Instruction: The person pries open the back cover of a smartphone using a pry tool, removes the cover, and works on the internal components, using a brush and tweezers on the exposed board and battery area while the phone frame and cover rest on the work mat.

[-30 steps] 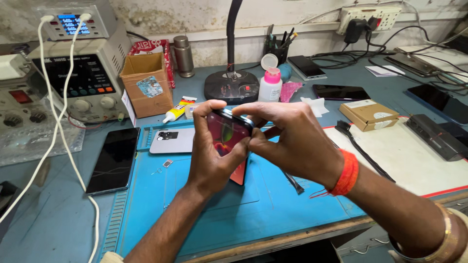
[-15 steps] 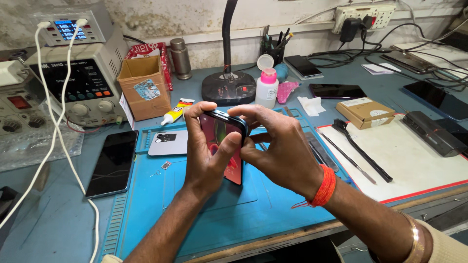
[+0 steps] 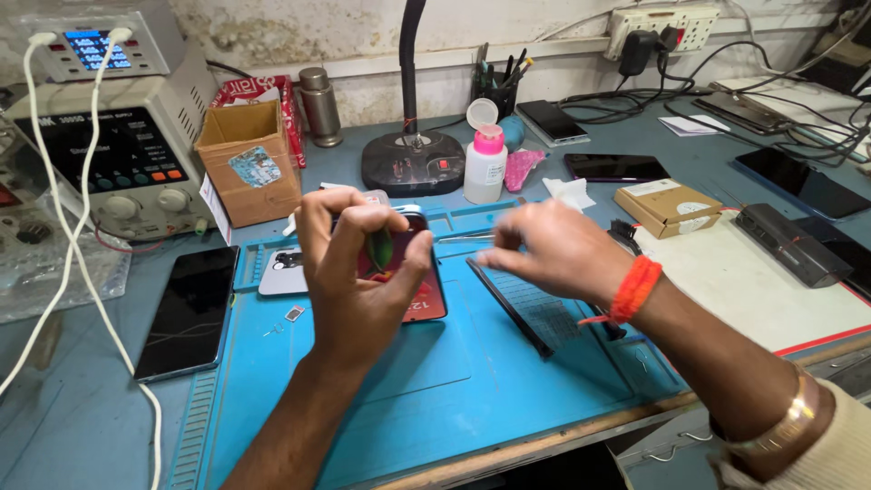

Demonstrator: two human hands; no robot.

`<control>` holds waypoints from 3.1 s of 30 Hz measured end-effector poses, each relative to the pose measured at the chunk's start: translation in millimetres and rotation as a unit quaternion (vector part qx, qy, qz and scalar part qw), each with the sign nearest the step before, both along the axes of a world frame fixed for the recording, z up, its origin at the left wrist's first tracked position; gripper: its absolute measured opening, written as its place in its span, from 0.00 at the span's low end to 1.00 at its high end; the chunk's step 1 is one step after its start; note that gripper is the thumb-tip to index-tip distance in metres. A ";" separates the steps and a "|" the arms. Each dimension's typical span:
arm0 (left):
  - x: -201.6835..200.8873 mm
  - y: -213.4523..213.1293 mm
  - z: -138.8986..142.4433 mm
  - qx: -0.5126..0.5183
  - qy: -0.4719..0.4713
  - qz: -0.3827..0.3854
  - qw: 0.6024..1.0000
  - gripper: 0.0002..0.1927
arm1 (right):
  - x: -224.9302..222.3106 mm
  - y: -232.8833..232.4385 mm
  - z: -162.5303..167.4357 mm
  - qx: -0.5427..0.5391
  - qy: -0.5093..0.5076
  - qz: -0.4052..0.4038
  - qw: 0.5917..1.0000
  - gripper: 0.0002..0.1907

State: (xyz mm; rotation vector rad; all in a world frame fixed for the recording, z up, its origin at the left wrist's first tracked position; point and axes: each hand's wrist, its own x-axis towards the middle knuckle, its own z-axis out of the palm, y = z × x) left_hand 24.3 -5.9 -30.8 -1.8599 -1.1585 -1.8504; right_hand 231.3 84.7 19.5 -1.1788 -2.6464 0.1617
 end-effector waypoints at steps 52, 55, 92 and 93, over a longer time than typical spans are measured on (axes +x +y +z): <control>3.3 -7.7 -1.5 -0.108 -0.336 -0.162 0.922 0.17 | 3.0 177.6 5.0 -0.391 0.649 -0.106 0.644 0.05; -1.1 -0.5 -2.5 -0.116 -0.397 -0.190 0.890 0.14 | 4.9 168.7 6.7 -0.413 0.629 -0.054 0.656 0.06; 5.8 13.5 -14.2 -0.211 -0.424 -0.202 0.857 0.08 | -46.9 5.1 5.5 -0.333 0.563 0.094 0.750 0.10; 5.9 13.6 -14.3 -0.206 -0.425 -0.205 0.857 0.08 | -46.9 3.4 6.8 -0.316 0.563 0.105 0.757 0.10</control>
